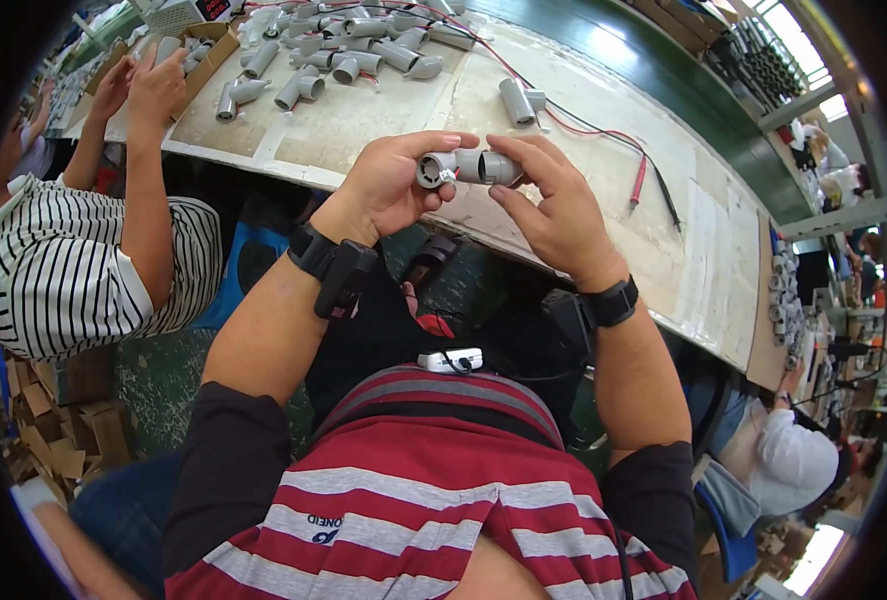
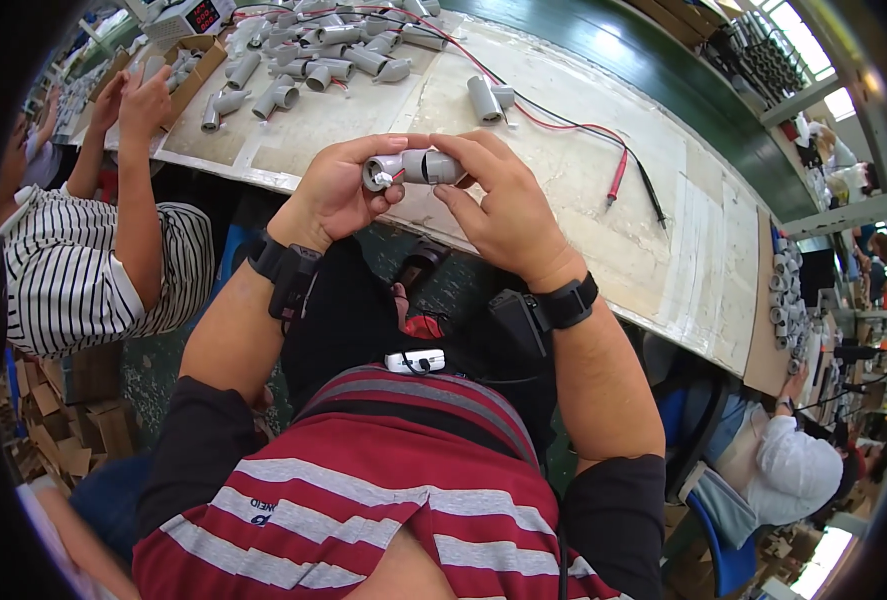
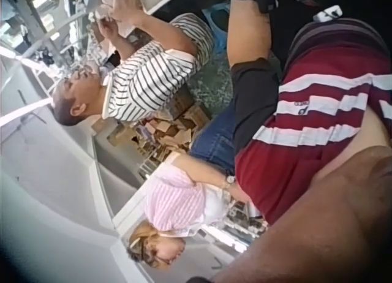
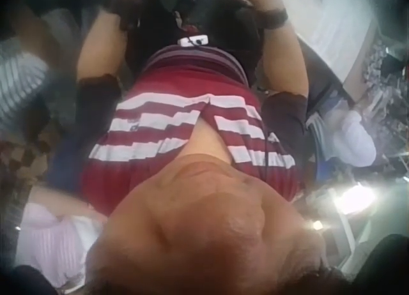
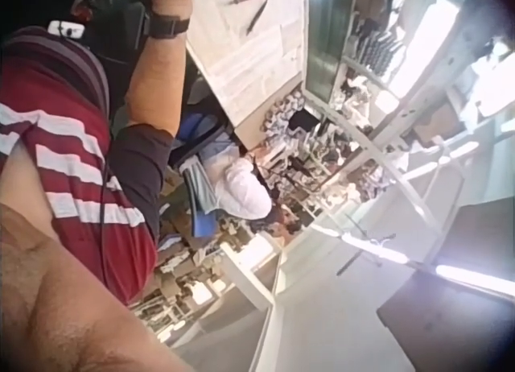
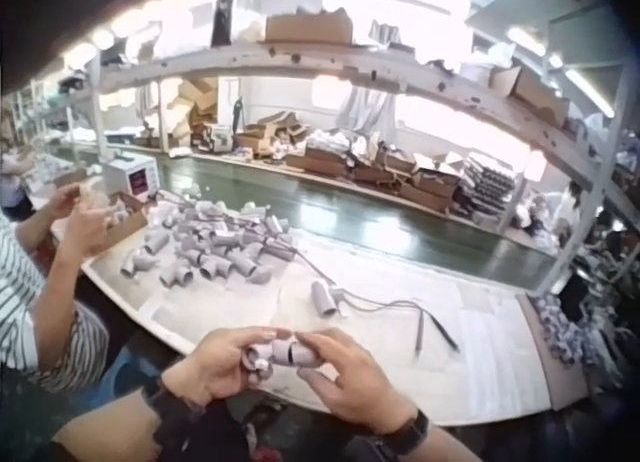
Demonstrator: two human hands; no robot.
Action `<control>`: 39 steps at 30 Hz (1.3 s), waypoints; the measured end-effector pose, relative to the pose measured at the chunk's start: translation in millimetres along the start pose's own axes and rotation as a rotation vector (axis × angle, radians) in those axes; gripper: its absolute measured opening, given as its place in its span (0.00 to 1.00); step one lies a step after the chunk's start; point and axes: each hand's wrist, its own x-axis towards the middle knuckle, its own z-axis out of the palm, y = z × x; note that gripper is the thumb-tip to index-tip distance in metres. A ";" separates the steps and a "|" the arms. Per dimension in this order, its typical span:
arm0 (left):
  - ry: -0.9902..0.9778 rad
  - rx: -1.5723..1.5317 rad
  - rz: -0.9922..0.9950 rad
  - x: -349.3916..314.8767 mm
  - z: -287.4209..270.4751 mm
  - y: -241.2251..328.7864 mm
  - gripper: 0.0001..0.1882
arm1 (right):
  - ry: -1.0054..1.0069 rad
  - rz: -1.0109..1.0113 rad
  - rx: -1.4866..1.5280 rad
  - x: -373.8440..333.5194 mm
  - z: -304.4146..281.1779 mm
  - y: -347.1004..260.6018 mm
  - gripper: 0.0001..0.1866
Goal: Testing the electrical functionality of small motors using multimeter probes.
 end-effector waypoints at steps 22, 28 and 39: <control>0.112 0.139 0.118 -20.4 18.4 -8.6 0.16 | -0.141 0.029 -0.161 -0.7 -12.0 -9.2 0.19; 0.122 0.137 0.114 -18.6 12.8 -11.9 0.16 | -0.105 -0.001 -0.157 -5.2 -1.7 -4.0 0.19; 0.129 0.190 0.188 -16.7 17.1 -20.5 0.16 | -0.096 0.479 0.365 -17.3 5.3 3.0 0.15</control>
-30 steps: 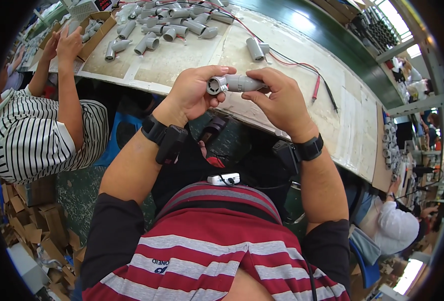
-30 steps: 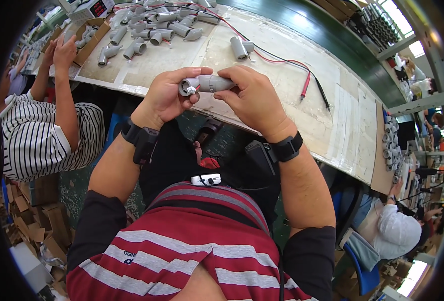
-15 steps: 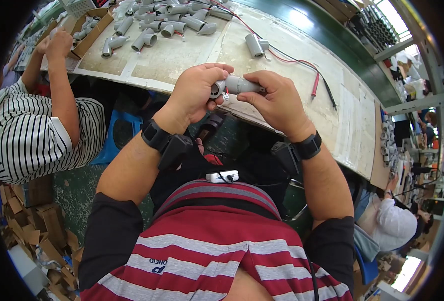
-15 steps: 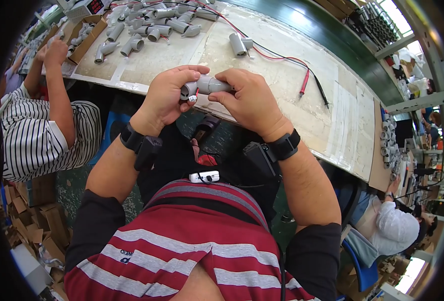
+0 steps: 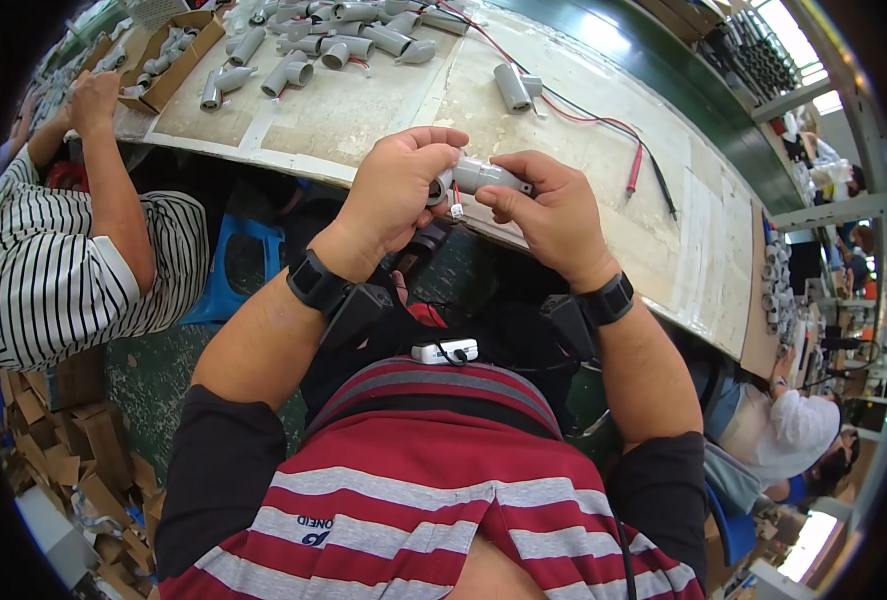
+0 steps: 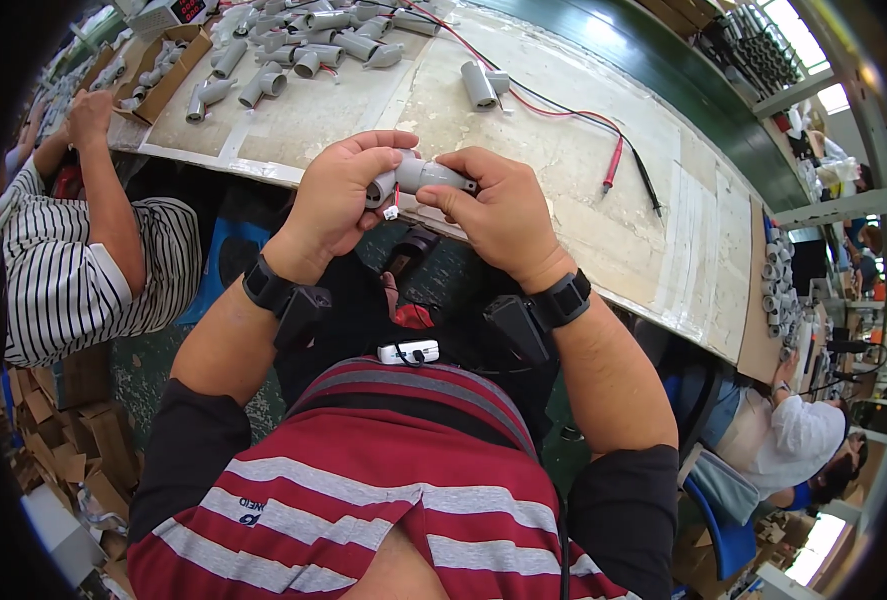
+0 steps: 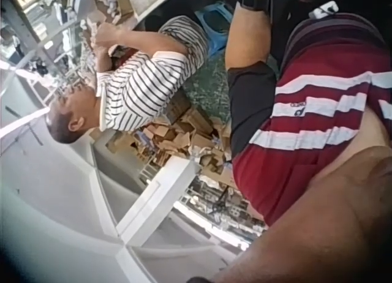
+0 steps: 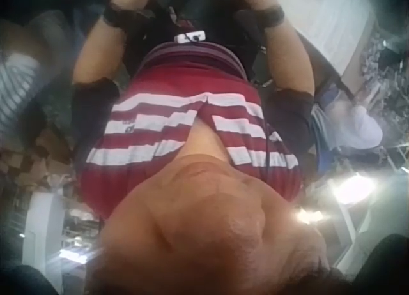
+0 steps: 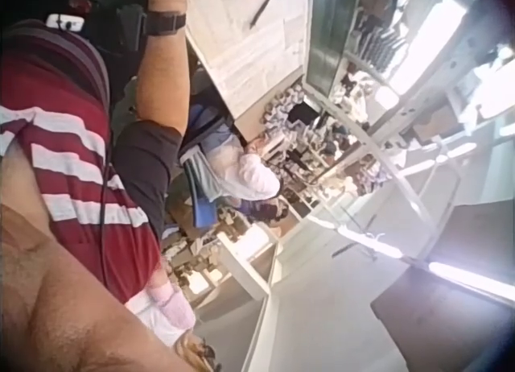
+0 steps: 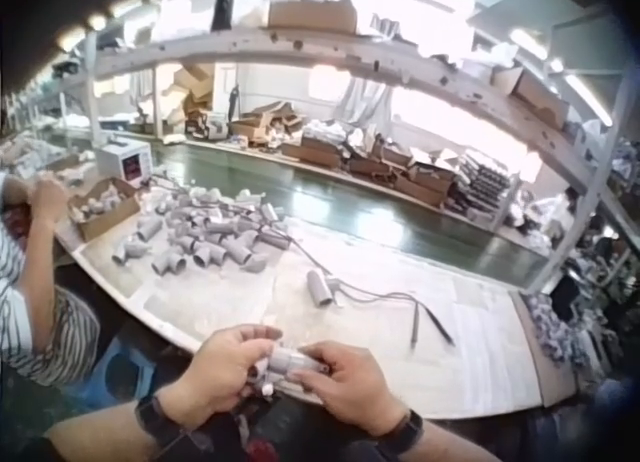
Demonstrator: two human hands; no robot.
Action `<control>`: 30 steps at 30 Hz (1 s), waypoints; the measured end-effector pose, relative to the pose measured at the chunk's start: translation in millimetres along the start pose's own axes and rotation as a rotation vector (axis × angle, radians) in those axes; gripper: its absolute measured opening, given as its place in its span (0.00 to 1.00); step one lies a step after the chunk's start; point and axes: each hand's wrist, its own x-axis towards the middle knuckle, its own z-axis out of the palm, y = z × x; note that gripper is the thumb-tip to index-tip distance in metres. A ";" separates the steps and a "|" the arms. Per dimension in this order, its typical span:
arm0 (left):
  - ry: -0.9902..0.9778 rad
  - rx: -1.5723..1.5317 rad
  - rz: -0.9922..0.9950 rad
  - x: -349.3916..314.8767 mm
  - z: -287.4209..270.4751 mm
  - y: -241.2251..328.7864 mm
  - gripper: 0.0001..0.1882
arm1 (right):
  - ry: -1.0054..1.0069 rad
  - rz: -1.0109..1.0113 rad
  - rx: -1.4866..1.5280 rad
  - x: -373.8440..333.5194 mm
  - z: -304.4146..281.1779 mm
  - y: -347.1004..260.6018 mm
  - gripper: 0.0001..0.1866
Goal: Testing the electrical functionality of small motors using multimeter probes.
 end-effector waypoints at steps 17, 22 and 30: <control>0.030 0.109 0.115 -2.1 9.7 -18.6 0.17 | -0.005 0.283 0.496 -4.7 5.0 11.8 0.15; -0.105 0.071 0.066 0.0 -1.3 -19.5 0.21 | -0.018 0.278 0.444 -8.6 1.1 10.3 0.18; -0.259 0.202 0.445 4.6 3.2 -32.9 0.28 | -0.341 0.337 0.400 -1.8 -30.7 11.1 0.27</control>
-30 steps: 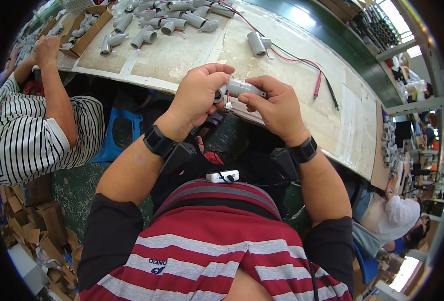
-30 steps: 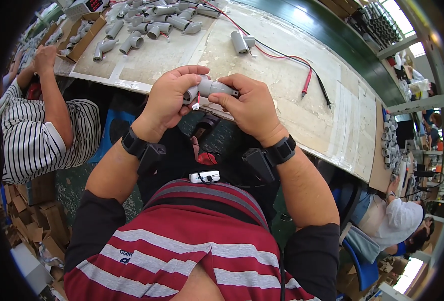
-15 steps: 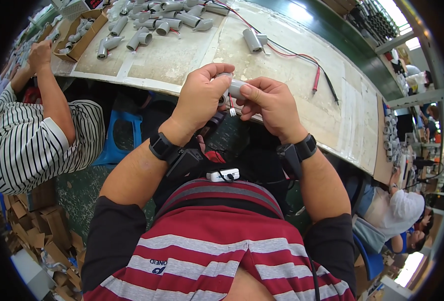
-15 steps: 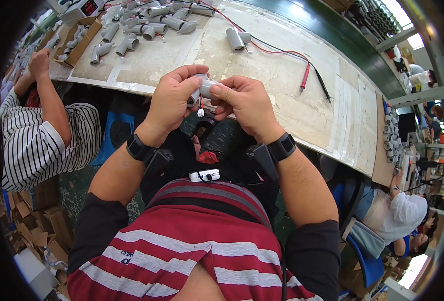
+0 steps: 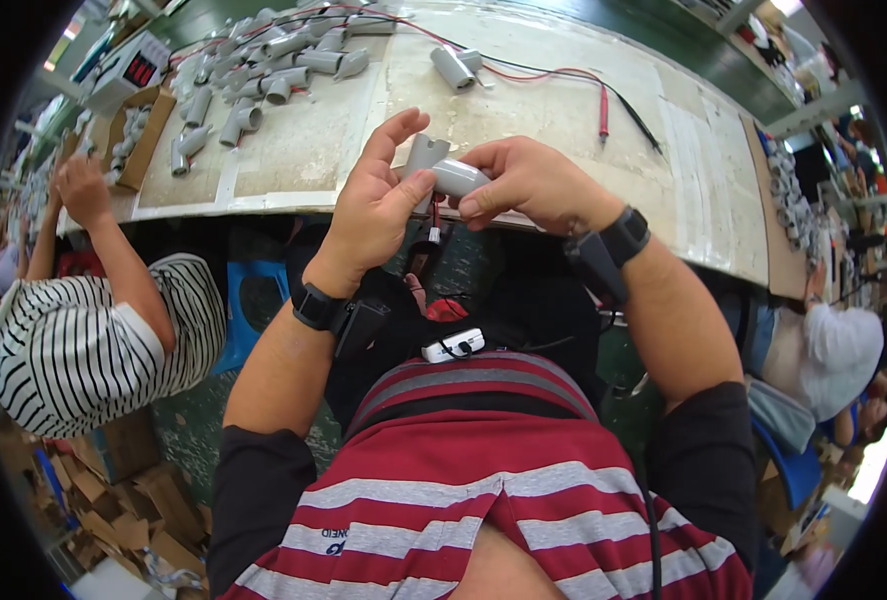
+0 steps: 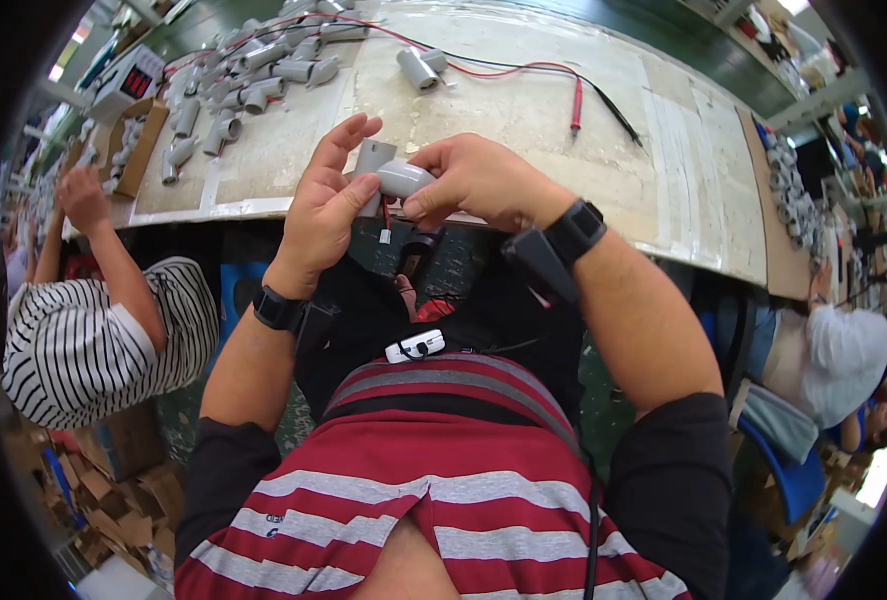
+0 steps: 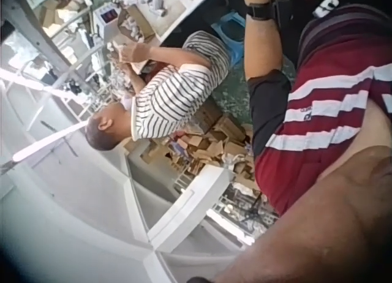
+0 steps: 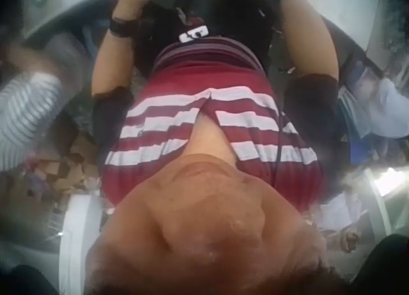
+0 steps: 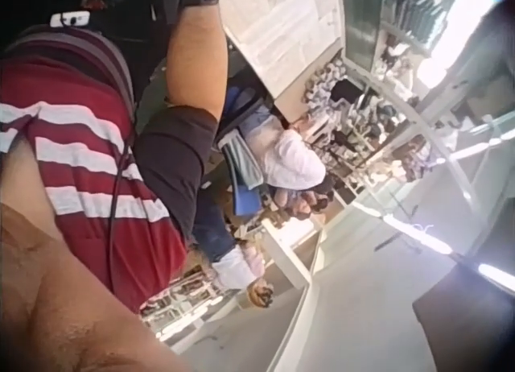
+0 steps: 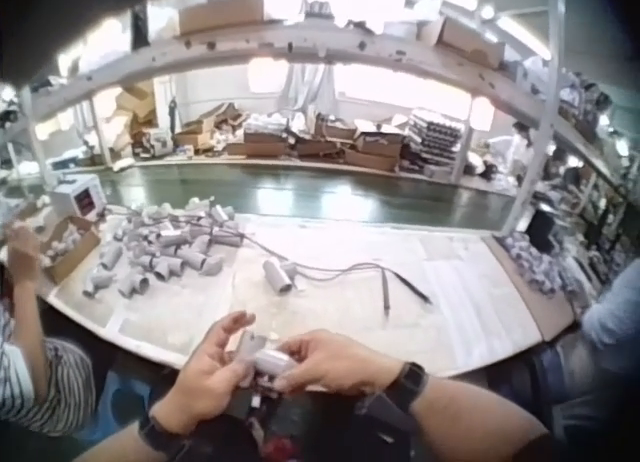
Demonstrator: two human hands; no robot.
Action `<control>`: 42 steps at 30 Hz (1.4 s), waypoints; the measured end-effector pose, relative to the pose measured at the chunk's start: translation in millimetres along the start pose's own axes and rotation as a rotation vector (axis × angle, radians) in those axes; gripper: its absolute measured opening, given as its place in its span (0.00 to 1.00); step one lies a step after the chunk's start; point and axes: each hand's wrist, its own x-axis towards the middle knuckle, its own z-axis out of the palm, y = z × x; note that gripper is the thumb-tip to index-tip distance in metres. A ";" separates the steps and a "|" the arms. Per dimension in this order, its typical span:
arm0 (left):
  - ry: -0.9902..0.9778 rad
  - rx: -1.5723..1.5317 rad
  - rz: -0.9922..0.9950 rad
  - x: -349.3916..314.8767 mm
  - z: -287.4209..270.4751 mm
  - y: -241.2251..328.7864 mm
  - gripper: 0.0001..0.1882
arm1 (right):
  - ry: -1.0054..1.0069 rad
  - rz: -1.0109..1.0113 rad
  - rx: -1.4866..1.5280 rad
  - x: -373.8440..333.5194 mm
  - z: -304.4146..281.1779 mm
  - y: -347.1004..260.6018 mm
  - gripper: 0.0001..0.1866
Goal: Testing the electrical functionality of small motors using multimeter probes.
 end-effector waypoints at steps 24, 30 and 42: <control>-0.097 0.106 0.106 -3.0 22.3 8.8 0.19 | 0.095 0.230 -0.768 -9.7 24.2 -26.5 0.21; 0.057 0.091 -0.389 0.3 22.4 10.4 0.16 | 0.320 -0.174 -1.112 -9.5 29.8 3.2 0.15; 0.144 -0.258 -0.806 2.9 21.6 15.0 0.13 | 0.438 -0.373 -1.675 -2.1 41.9 0.7 0.12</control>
